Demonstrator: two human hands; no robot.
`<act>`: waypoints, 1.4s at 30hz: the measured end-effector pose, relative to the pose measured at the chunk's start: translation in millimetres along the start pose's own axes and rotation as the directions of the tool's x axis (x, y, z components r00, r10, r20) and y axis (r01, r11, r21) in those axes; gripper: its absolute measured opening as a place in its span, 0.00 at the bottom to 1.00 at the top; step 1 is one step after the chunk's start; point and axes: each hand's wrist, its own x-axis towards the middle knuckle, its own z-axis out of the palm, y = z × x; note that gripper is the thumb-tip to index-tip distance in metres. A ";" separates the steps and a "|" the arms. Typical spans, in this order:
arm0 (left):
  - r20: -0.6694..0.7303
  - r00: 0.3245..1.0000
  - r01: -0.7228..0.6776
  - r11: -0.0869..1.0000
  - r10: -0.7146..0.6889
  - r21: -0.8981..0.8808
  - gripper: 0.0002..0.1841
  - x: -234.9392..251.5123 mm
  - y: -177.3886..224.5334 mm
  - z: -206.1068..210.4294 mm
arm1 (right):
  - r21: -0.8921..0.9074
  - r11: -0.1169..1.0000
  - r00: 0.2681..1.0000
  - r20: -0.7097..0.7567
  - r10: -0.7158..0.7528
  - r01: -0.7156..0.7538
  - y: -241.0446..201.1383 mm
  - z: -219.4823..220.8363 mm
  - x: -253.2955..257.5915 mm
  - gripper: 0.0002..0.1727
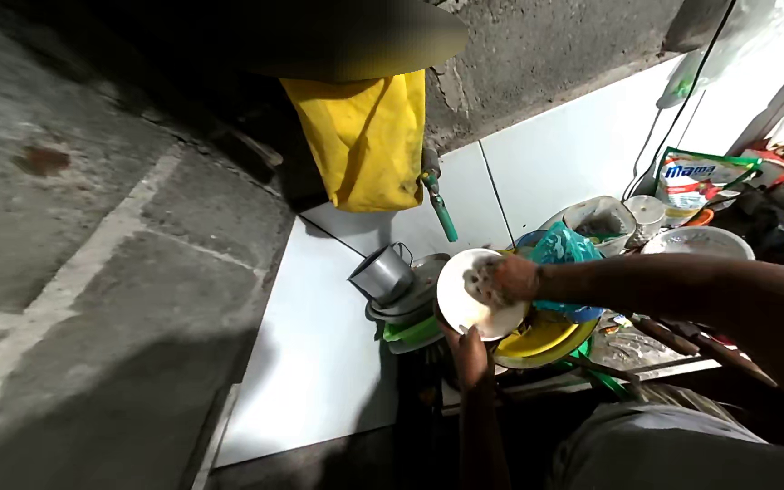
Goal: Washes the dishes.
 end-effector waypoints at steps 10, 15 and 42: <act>-0.010 0.964 0.265 0.951 -0.267 0.162 0.27 -20.4 -0.8 2.7 | -0.100 0.860 0.845 -0.162 -0.510 0.500 12.2 4.1 15.4 0.12; -0.063 0.996 0.065 0.997 -0.062 0.052 0.42 -6.7 -2.3 -14.3 | -0.013 1.000 0.997 -0.072 -0.023 0.022 -11.6 16.5 -3.7 0.16; -0.271 0.938 -0.284 0.927 0.215 -0.246 0.18 20.2 13.8 19.7 | -0.088 0.996 0.930 -0.367 -0.030 -0.003 -61.3 -27.1 1.4 0.16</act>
